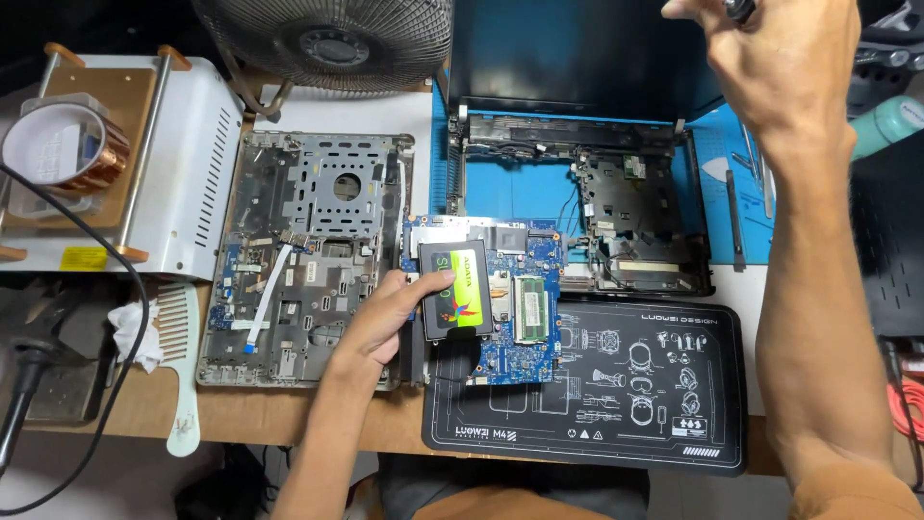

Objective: Reinstalling a motherboard into a laptop chassis, connecting internal ribbon cables, and securing components with a screwdriver.

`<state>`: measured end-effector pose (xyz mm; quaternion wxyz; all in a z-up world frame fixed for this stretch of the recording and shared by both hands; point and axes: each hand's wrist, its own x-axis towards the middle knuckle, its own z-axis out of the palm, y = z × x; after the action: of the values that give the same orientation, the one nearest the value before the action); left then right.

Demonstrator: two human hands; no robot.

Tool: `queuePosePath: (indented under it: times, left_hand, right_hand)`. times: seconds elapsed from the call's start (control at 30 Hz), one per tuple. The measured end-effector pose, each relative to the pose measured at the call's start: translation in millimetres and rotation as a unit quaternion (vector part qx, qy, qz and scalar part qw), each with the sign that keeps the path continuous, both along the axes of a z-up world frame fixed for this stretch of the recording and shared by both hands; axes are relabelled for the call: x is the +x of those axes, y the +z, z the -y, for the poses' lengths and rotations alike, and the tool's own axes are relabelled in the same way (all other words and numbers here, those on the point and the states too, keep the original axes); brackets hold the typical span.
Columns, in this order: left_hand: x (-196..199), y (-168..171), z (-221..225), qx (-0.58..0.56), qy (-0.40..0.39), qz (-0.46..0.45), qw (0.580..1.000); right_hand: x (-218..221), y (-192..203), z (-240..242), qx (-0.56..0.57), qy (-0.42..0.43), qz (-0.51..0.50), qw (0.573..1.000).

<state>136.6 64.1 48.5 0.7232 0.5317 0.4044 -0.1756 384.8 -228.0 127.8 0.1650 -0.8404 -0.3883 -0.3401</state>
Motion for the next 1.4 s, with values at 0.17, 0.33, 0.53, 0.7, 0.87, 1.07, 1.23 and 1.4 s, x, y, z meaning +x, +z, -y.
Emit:
queuePosePath:
  times: [0.17,0.33,0.53,0.7,0.87,1.07,1.23,1.4]
  left_hand:
    - [-6.0,-0.3,-4.7,0.014,-0.008,0.0,1.0]
    - [-15.6,-10.3,-12.7,0.078,-0.011,0.022,0.997]
    - [-28.7,14.2,-8.6,0.045,0.055,0.002,0.997]
    - [-39.6,23.5,-5.6,-0.022,0.181,0.021,0.983]
    - [-40.0,37.9,-11.9,-0.044,0.299,0.069,0.951]
    - [-36.0,13.8,-35.6,-0.061,0.391,0.165,0.904]
    - [-24.4,2.7,-50.1,-0.074,0.459,0.161,0.871]
    - [-17.1,5.8,-52.3,-0.087,0.526,0.126,0.837]
  right_hand:
    - [5.8,-5.5,1.9,-0.034,-0.047,-0.003,0.998]
    - [2.2,-5.5,-10.8,-0.088,-0.053,0.089,0.991]
    - [-12.3,4.6,-15.5,-0.096,-0.083,0.049,0.991]
    - [-36.1,11.7,-25.3,-0.052,-0.007,0.16,0.986]
    - [-86.2,30.7,-67.9,-0.04,0.101,0.069,0.992]
    - [-109.8,20.1,-106.5,-0.081,0.114,-0.098,0.985]
    - [-118.0,14.8,-125.4,-0.139,0.08,-0.256,0.953]
    - [-122.4,-4.3,-132.8,-0.214,0.078,-0.317,0.921]
